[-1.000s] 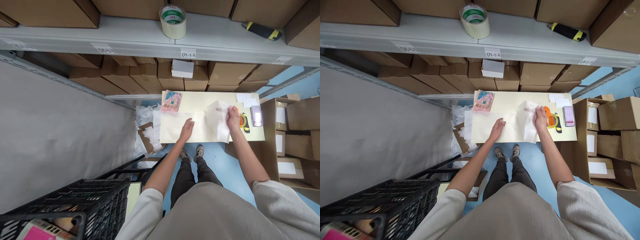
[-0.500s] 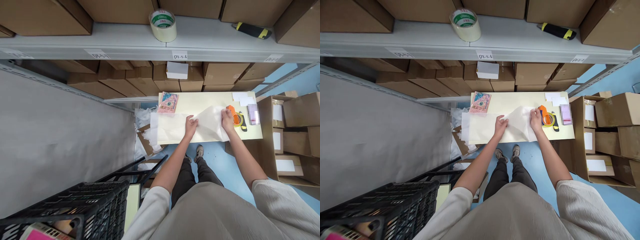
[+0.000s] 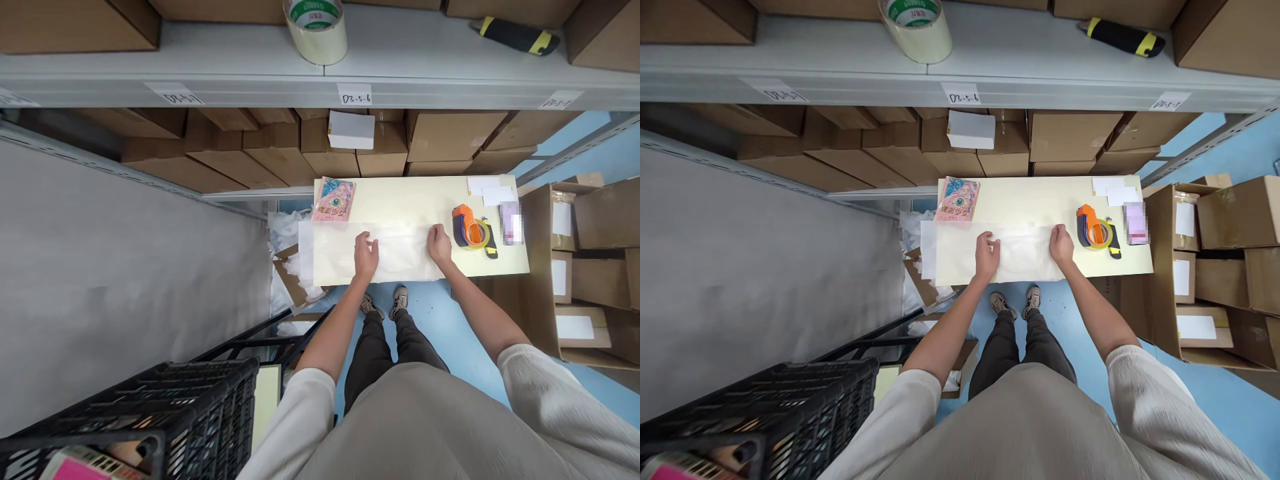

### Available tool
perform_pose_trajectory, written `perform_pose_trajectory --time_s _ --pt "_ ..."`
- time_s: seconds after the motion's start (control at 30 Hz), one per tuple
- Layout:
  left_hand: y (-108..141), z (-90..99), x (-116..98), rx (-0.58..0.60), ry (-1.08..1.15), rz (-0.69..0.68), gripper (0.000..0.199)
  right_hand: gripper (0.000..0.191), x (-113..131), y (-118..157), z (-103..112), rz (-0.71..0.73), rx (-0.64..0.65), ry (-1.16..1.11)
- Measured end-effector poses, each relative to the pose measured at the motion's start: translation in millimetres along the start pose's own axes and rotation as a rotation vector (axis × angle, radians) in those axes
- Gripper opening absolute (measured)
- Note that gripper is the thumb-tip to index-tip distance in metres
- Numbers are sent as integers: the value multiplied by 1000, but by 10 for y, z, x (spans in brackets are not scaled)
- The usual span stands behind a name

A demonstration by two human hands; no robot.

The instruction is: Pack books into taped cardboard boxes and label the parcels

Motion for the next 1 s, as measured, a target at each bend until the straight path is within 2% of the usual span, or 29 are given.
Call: perform_pose_trajectory --time_s 0.1,0.2,0.33,0.5,0.67,0.73,0.83,1.0 --pt "74 29 -48 46 -128 -121 33 41 -14 10 -41 -24 -27 -34" --pt "192 4 -66 162 -266 -201 46 38 -46 34 -85 -102 -39 -73" --pt "315 -65 -35 303 -404 -246 64 36 -46 46 -140 -146 -34 -90" --pt "349 -107 -14 383 -491 -266 69 39 -8 4 -173 -143 -14 -32" --pt "409 -137 -10 431 -554 -293 72 55 352 193 -134 142 -126 180" --pt "447 -149 -8 432 -567 -295 74 58 531 362 -268 270 -55 271" --pt "501 -170 -4 416 -573 -266 76 59 739 638 -588 435 122 333" --pt "645 -206 -22 379 -573 -202 78 68 840 875 -996 538 250 382"
Point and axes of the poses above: each hand's wrist, its own y-axis away from the middle knuckle, its own z-axis out of the back of the hand, x = y × z, the point moved 7 cm from there along -y, towards the middle knuckle, and after that the axes turned 3 degrees about -z, right-handed, at the moved point
